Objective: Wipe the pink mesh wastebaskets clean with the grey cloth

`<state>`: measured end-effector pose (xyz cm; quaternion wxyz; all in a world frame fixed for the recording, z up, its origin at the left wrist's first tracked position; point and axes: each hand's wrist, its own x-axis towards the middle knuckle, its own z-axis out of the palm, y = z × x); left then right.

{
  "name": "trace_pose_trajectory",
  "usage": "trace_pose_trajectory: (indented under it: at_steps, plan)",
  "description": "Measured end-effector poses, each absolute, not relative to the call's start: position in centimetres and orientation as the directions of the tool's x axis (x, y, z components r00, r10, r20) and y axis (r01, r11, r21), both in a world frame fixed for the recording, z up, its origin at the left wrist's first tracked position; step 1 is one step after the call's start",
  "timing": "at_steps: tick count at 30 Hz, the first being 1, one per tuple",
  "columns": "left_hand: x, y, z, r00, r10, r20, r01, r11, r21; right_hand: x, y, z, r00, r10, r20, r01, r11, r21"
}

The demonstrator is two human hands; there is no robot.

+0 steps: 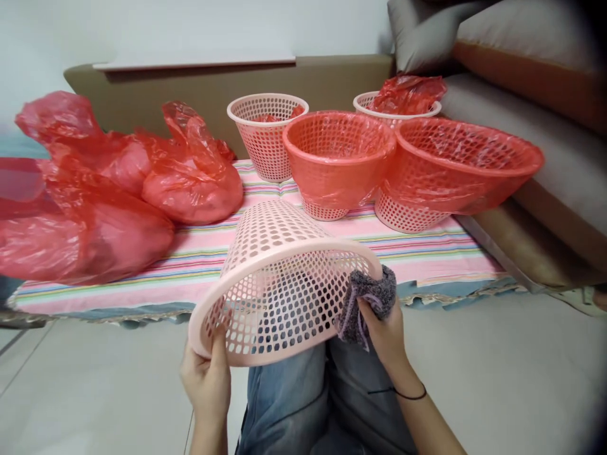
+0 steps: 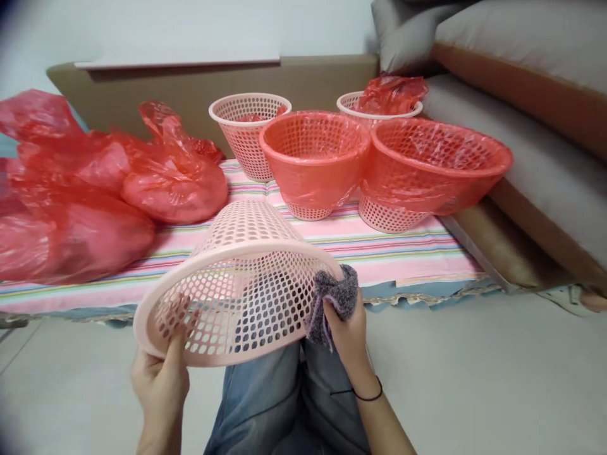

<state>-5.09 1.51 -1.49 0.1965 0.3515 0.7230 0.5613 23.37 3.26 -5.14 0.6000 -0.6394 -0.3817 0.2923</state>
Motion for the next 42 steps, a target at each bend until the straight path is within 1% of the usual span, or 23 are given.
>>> trace_pose_trajectory:
  at_steps: [5, 8, 11, 13, 14, 16, 18, 20, 21, 22, 23, 24, 25, 26, 27, 30, 32, 34, 37, 39, 42]
  plan:
    - [-3.5, 0.2, -2.3, -0.717, 0.694, 0.069, 0.117, 0.022, 0.993, 20.1, 2.3, -6.4, 0.584, 0.810, -0.063, 0.004, -0.080, -0.997]
    - [-2.3, -0.3, -2.2, -0.742, 0.670, 0.018, 0.002, -0.024, 1.000, 17.9, 2.0, -7.8, 0.584, 0.791, -0.183, -0.121, -0.138, -0.983]
    - [-1.1, -0.6, -1.9, -0.790, 0.614, -0.001, -0.122, -0.156, 0.980, 16.1, 1.6, -9.1, 0.591, 0.750, -0.296, -0.259, -0.171, -0.951]
    - [-0.6, -0.6, -1.6, -0.810, 0.586, -0.011, -0.182, -0.234, 0.955, 15.9, 1.6, -9.4, 0.587, 0.742, -0.323, -0.296, -0.175, -0.939]
    - [-0.4, -0.6, -1.5, -0.807, 0.590, -0.017, -0.203, -0.250, 0.947, 16.1, 1.7, -9.1, 0.583, 0.750, -0.312, -0.282, -0.173, -0.944]
    - [-0.4, -0.4, -1.3, -0.791, 0.612, -0.003, -0.202, -0.257, 0.945, 17.5, 2.4, -7.7, 0.595, 0.767, -0.242, -0.197, -0.152, -0.968]
    - [-0.7, 0.2, -1.2, -0.777, 0.627, 0.066, -0.136, -0.268, 0.954, 19.9, 3.6, -5.1, 0.622, 0.775, -0.113, -0.055, -0.101, -0.993]
    - [-1.2, 1.1, -1.0, -0.755, 0.638, 0.154, -0.055, -0.296, 0.954, 22.8, 5.1, -1.6, 0.571, 0.815, 0.100, 0.142, 0.022, -0.990]
    - [-1.4, 1.7, -0.8, -0.732, 0.653, 0.193, -0.025, -0.309, 0.951, 24.2, 5.9, 0.4, 0.495, 0.836, 0.237, 0.278, 0.106, -0.955]
    - [-1.7, 2.3, -0.5, -0.701, 0.676, 0.225, -0.004, -0.319, 0.948, 25.4, 6.6, 2.4, 0.389, 0.843, 0.370, 0.415, 0.199, -0.888]
    - [-1.9, 3.0, -0.1, -0.664, 0.704, 0.253, 0.017, -0.324, 0.946, 26.5, 7.2, 4.5, 0.240, 0.840, 0.487, 0.535, 0.304, -0.788]
    - [-2.0, 3.7, 0.4, -0.619, 0.733, 0.284, 0.046, -0.327, 0.944, 27.2, 7.8, 6.5, 0.099, 0.807, 0.582, 0.626, 0.404, -0.667]
    - [-2.1, 4.3, 1.0, -0.564, 0.760, 0.322, 0.085, -0.334, 0.939, 27.7, 8.3, 8.4, -0.042, 0.767, 0.640, 0.684, 0.489, -0.541]
    - [-2.1, 4.9, 1.7, -0.503, 0.779, 0.374, 0.138, -0.354, 0.925, 27.8, 8.7, 10.1, -0.160, 0.720, 0.675, 0.714, 0.557, -0.424]
    - [-2.0, 5.4, 2.5, -0.437, 0.787, 0.435, 0.206, -0.383, 0.900, 27.6, 9.0, 11.7, -0.258, 0.692, 0.675, 0.738, 0.592, -0.325]
    - [-1.4, 6.6, 5.0, -0.196, 0.779, 0.596, 0.435, -0.475, 0.765, 25.8, 9.5, 15.1, -0.485, 0.644, 0.592, 0.772, 0.633, -0.056]
    - [-0.8, 7.2, 6.6, -0.048, 0.769, 0.638, 0.543, -0.516, 0.663, 24.1, 9.6, 16.3, -0.597, 0.598, 0.535, 0.740, 0.668, 0.080]
    - [-0.1, 7.7, 7.9, 0.057, 0.753, 0.655, 0.589, -0.555, 0.587, 22.7, 9.7, 16.8, -0.674, 0.541, 0.503, 0.686, 0.711, 0.156]
    - [0.7, 8.6, 8.7, 0.162, 0.748, 0.644, 0.591, -0.596, 0.543, 21.6, 10.0, 16.7, -0.719, 0.490, 0.493, 0.640, 0.744, 0.193]
    - [0.9, 9.2, 8.7, 0.203, 0.762, 0.615, 0.577, -0.600, 0.554, 21.8, 10.4, 16.4, -0.702, 0.502, 0.506, 0.650, 0.742, 0.165]
    - [0.4, 9.5, 7.9, 0.190, 0.795, 0.577, 0.557, -0.571, 0.603, 23.1, 10.9, 15.6, -0.606, 0.579, 0.546, 0.715, 0.697, 0.054]
